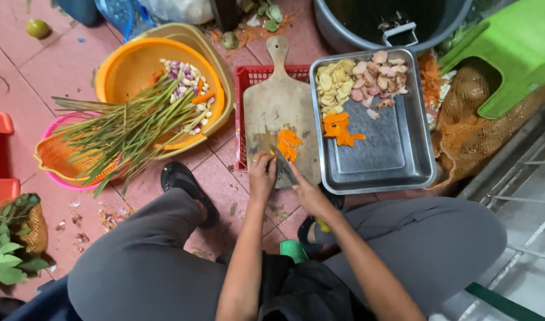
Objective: Slicing carrots on a wooden cutting board.
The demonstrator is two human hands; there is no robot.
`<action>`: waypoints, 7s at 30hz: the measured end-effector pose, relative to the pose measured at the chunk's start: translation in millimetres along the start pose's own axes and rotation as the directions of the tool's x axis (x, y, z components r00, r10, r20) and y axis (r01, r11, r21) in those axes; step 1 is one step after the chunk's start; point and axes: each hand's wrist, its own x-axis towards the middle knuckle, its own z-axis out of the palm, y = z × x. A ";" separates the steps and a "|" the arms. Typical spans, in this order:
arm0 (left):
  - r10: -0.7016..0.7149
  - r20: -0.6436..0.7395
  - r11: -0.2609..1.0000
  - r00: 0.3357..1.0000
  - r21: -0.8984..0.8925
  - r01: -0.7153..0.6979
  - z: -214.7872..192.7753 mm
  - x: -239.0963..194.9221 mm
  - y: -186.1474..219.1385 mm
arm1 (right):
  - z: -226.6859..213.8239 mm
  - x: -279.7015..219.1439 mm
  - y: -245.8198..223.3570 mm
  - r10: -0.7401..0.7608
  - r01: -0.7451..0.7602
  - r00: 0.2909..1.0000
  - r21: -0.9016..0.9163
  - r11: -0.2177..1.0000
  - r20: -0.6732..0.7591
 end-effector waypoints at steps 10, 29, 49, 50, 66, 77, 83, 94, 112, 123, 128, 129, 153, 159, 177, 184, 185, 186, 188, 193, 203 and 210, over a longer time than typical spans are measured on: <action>-0.031 0.050 0.999 0.998 -0.031 0.033 21.7 9.5 13.2 | -68.3 -0.9 -52.9 0.332 -0.359 0.930 -0.562 0.745 -0.155; -0.040 -0.037 0.916 0.999 0.398 0.051 18.9 51.3 6.7 | -91.9 -23.9 -45.4 0.422 -0.458 0.887 -0.455 0.763 -0.185; 0.112 0.358 0.932 0.927 0.286 -0.223 26.7 45.3 24.4 | -126.7 -26.3 -30.8 0.434 -0.483 0.875 -0.344 0.805 -0.213; 0.114 0.348 0.928 0.930 0.298 -0.226 27.9 44.4 23.6 | -134.2 -27.2 -34.6 0.413 -0.461 0.883 -0.253 0.851 -0.221; 0.083 0.310 0.859 0.947 0.460 -0.226 52.8 59.2 1.2 | -243.5 -36.9 -56.0 0.463 -0.304 0.823 0.435 0.848 -0.329; 0.086 0.212 0.949 0.973 0.278 -0.145 68.1 58.1 -32.1 | -242.2 -37.8 -54.7 0.523 -0.282 0.795 0.575 0.768 -0.308; 0.028 0.288 0.977 0.957 0.195 -0.088 90.0 84.2 36.2 | -245.1 -46.1 -82.6 0.481 -0.195 0.811 0.621 0.760 -0.334; 0.053 0.528 0.975 0.847 0.156 -0.159 228.9 65.1 39.0 | -247.2 -57.7 -85.9 0.472 -0.123 0.798 0.667 0.735 -0.374; 0.167 0.107 0.927 0.980 0.321 -0.193 67.4 60.3 55.4 | -244.0 -59.5 -91.1 0.413 -0.088 0.835 0.654 0.752 -0.363; 0.100 0.455 0.879 0.885 0.377 -0.293 26.4 22.4 -2.7 | -228.3 -49.5 -83.9 0.439 -0.163 0.848 0.643 0.749 -0.296; -0.099 0.474 0.851 0.875 0.496 -0.172 29.4 52.9 34.9 | -223.0 -44.9 -87.7 0.449 -0.199 0.855 0.634 0.747 -0.261; -0.195 0.493 0.829 0.848 0.545 -0.126 32.1 56.6 36.5 | -222.2 -45.1 -88.0 0.456 -0.207 0.854 0.639 0.741 -0.252; -0.115 0.443 0.988 0.889 0.142 0.057 77.0 75.9 -16.1 | -226.5 -56.8 -101.2 0.400 -0.119 0.870 0.663 0.739 -0.289; -0.010 0.518 0.997 0.855 0.066 -0.028 164.9 103.8 34.0 | -232.7 -60.3 -105.2 0.382 -0.077 0.867 0.672 0.737 -0.320; 0.255 0.780 0.741 0.571 0.222 -0.634 6.9 67.3 6.6 | -220.2 -50.3 -115.9 0.457 -0.216 0.853 0.626 0.749 -0.252; 0.129 0.738 0.840 0.662 0.274 -0.469 -7.4 53.2 -26.3 | -222.3 -49.6 -109.8 0.439 -0.215 0.859 0.591 0.778 -0.265; 0.072 0.718 0.851 0.693 0.318 -0.419 -8.2 51.7 -21.5 | -222.0 -50.2 -111.4 0.436 -0.211 0.861 0.595 0.775 -0.263; 0.015 0.695 0.858 0.719 0.360 -0.366 -8.8 50.3 -16.6 | -221.9 -50.8 -113.0 0.433 -0.206 0.863 0.600 0.773 -0.261; -0.066 0.672 0.870 0.737 0.401 -0.288 -5.6 55.8 -0.5 | -223.6 -50.2 -118.2 0.443 -0.217 0.858 0.597 0.773 -0.262; -0.234 0.627 0.883 0.743 0.456 -0.107 12.4 57.3 -22.1 | -225.9 -49.7 -125.8 0.468 -0.242 0.841 0.585 0.774 -0.271; -0.210 0.639 0.903 0.740 0.416 -0.103 26.5 52.2 -34.9 | -228.3 -52.1 -119.5 0.459 -0.223 0.841 0.589 0.777 -0.287; -0.225 0.570 0.941 0.791 0.338 0.023 54.6 55.7 -57.2 | -233.0 -57.1 -112.0 0.420 -0.139 0.854 0.645 0.752 -0.305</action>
